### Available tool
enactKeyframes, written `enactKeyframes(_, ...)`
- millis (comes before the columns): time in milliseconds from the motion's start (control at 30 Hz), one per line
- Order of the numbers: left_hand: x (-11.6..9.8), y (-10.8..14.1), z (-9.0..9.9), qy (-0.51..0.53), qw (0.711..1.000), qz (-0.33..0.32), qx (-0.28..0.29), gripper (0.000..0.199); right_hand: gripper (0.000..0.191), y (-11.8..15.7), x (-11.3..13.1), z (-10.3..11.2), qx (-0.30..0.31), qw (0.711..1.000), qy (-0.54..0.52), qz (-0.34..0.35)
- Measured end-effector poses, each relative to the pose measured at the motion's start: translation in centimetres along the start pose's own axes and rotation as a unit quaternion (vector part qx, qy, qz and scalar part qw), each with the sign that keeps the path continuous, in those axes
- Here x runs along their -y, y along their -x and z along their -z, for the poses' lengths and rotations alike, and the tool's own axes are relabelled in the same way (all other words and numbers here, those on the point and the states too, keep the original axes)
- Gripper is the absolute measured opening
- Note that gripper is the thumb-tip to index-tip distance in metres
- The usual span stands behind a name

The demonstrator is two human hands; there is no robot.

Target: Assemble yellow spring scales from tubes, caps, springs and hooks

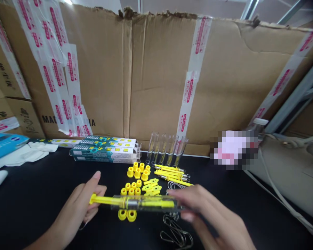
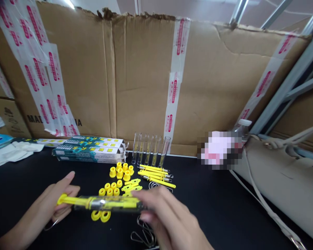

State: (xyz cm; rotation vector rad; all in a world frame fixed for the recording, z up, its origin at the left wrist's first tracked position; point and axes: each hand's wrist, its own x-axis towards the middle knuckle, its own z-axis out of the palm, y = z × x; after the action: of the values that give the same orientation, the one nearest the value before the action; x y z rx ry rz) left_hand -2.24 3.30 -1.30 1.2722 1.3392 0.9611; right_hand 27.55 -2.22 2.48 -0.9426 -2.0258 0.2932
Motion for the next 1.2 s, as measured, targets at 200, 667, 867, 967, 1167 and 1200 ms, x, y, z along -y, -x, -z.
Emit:
enactKeyframes(200,-0.1,-1.5,0.3,0.033,0.998,0.044,0.036,0.072,0.022,-1.4,-1.9,1.2,-0.156,0.96,-0.197,-0.122)
enactKeyframes(667,-0.4,-1.9,-0.2,0.122,0.988,0.079,0.046,0.08,0.043,-3.7,-8.1,6.6,-0.356,0.912,0.037,-0.203)
enactKeyframes(867,-0.4,-1.9,-0.1,0.137,0.985,0.092,0.052,0.079,0.064,-2.9,-10.9,5.6,-0.253,0.934,0.08,-0.238)
enactKeyframes(967,-0.2,-2.0,-0.3,0.135,0.985,0.092,0.045,0.08,0.074,-2.1,-12.4,5.2,-0.23,0.936,0.073,-0.257)
enactKeyframes(1167,0.5,-2.3,-0.4,0.126,0.988,0.071,0.045,0.078,0.021,-1.2,-14.1,3.8,-0.14,0.946,0.106,-0.271)
enactKeyframes(1200,0.6,-2.2,-0.4,0.124,0.989,0.064,0.046,0.076,0.02,-1.2,-14.3,3.4,-0.137,0.948,0.113,-0.265)
